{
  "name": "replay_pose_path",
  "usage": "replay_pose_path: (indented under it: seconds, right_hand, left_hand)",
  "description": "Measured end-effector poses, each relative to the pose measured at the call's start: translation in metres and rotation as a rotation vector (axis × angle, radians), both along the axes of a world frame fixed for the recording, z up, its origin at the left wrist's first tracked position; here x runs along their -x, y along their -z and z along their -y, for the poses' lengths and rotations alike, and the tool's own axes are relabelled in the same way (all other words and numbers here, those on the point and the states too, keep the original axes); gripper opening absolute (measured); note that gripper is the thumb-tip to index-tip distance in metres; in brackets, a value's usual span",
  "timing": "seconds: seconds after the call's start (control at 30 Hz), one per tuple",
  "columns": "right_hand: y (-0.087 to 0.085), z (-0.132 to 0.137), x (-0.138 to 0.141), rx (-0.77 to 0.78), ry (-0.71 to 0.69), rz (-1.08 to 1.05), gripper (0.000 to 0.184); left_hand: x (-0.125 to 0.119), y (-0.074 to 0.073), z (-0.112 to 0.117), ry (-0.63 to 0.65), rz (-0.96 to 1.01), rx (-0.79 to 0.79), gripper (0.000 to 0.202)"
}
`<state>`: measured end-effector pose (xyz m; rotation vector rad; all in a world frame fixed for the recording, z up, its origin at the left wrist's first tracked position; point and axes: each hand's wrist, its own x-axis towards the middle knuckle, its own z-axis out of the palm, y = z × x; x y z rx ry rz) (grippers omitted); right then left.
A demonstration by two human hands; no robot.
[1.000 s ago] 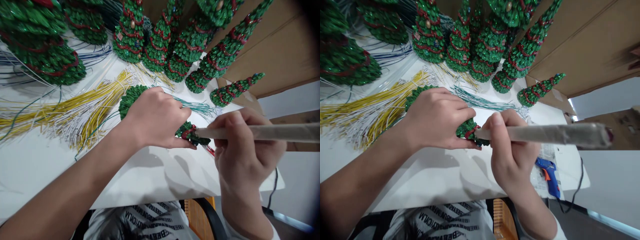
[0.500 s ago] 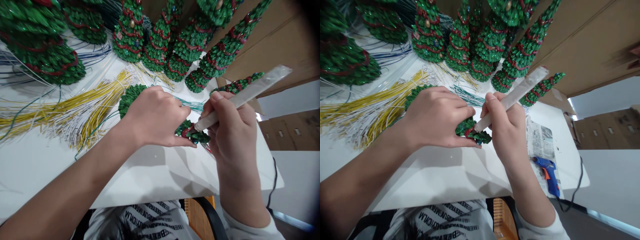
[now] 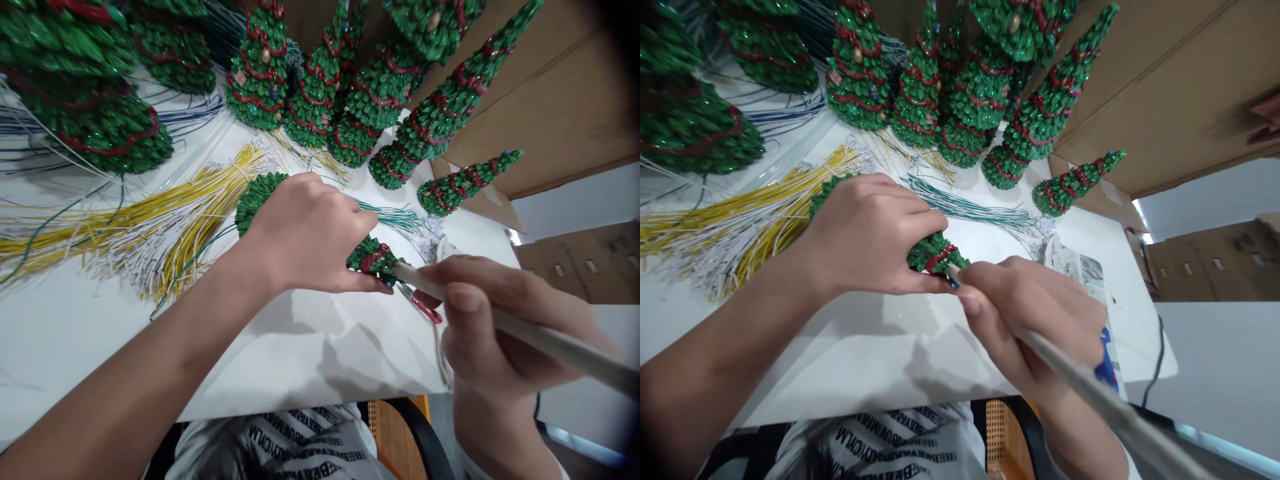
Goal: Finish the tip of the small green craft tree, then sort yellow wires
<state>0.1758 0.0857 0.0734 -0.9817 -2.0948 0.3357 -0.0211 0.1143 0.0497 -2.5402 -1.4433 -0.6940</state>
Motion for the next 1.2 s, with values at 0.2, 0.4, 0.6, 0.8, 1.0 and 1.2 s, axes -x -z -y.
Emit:
replay_pose_path:
  seconds: [0.2,0.4,0.6,0.8,1.0,1.2]
  right_hand:
    - [0.007,-0.01,-0.002,-0.339,-0.222,0.108,0.014]
    - [0.009,-0.005,0.006,-0.136,-0.011,-0.075,0.011]
    - [0.011,-0.011,0.017,0.162,0.038,-0.376,0.026]
    - [0.008,-0.018,0.017,0.296,0.029,-0.409,0.03]
    - [0.007,-0.022,0.019,0.455,-0.002,-0.508,0.028]
    - [0.006,-0.021,0.019,0.434,-0.035,-0.602,0.024]
  left_hand:
    - [0.0,0.001,0.0,0.001,0.004,-0.026,0.056]
    - [0.0,0.003,0.001,0.0,0.02,-0.058,0.059]
    - [-0.001,0.004,0.001,0.002,0.015,-0.04,0.062]
    - [-0.001,0.002,0.0,-0.01,0.001,-0.013,0.062]
    - [0.0,0.003,0.0,-0.007,0.011,-0.023,0.062]
    - [0.001,0.002,0.0,-0.01,0.006,-0.014,0.062]
